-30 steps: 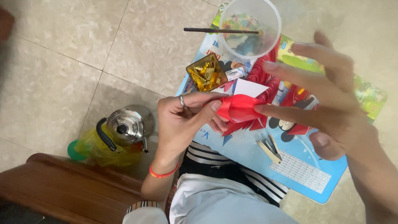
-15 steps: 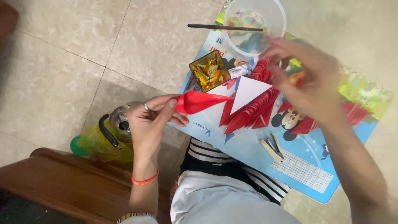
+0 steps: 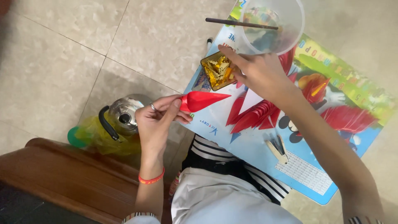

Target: Fold and staple red paper to create decorative origami shapes.

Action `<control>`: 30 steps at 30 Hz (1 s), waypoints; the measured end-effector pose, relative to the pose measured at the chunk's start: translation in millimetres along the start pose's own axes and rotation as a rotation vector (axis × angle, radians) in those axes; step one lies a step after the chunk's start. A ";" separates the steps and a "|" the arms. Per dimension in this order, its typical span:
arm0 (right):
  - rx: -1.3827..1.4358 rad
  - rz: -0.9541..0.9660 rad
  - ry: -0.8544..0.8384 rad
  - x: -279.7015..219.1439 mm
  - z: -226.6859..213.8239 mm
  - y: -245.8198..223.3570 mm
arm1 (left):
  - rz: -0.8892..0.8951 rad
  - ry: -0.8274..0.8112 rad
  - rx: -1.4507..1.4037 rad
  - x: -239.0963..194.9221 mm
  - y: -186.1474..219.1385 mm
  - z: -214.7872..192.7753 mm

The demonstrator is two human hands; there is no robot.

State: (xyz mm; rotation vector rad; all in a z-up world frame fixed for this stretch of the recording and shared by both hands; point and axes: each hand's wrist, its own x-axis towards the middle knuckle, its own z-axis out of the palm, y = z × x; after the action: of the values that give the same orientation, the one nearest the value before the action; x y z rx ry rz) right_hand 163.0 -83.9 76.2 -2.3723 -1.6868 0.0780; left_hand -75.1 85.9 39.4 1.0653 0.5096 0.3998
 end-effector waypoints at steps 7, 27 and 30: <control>-0.135 -0.001 -0.073 1.8 1.8 -0.3 | -0.026 -0.035 -0.012 1.6 -4.9 8.9; 1.476 0.725 0.782 -128.8 26.5 -63.0 | -0.063 -0.024 -0.377 -29.0 -59.8 127.5; 1.628 0.726 0.920 -131.0 24.8 -69.7 | -0.054 -0.042 -0.351 -38.9 -73.4 137.6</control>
State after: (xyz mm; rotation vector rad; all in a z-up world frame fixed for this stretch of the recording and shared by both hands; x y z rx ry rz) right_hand 50.1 -181.2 55.5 -1.1517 -0.0001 0.2755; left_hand -23.0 -66.1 34.6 0.7183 0.4115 0.4014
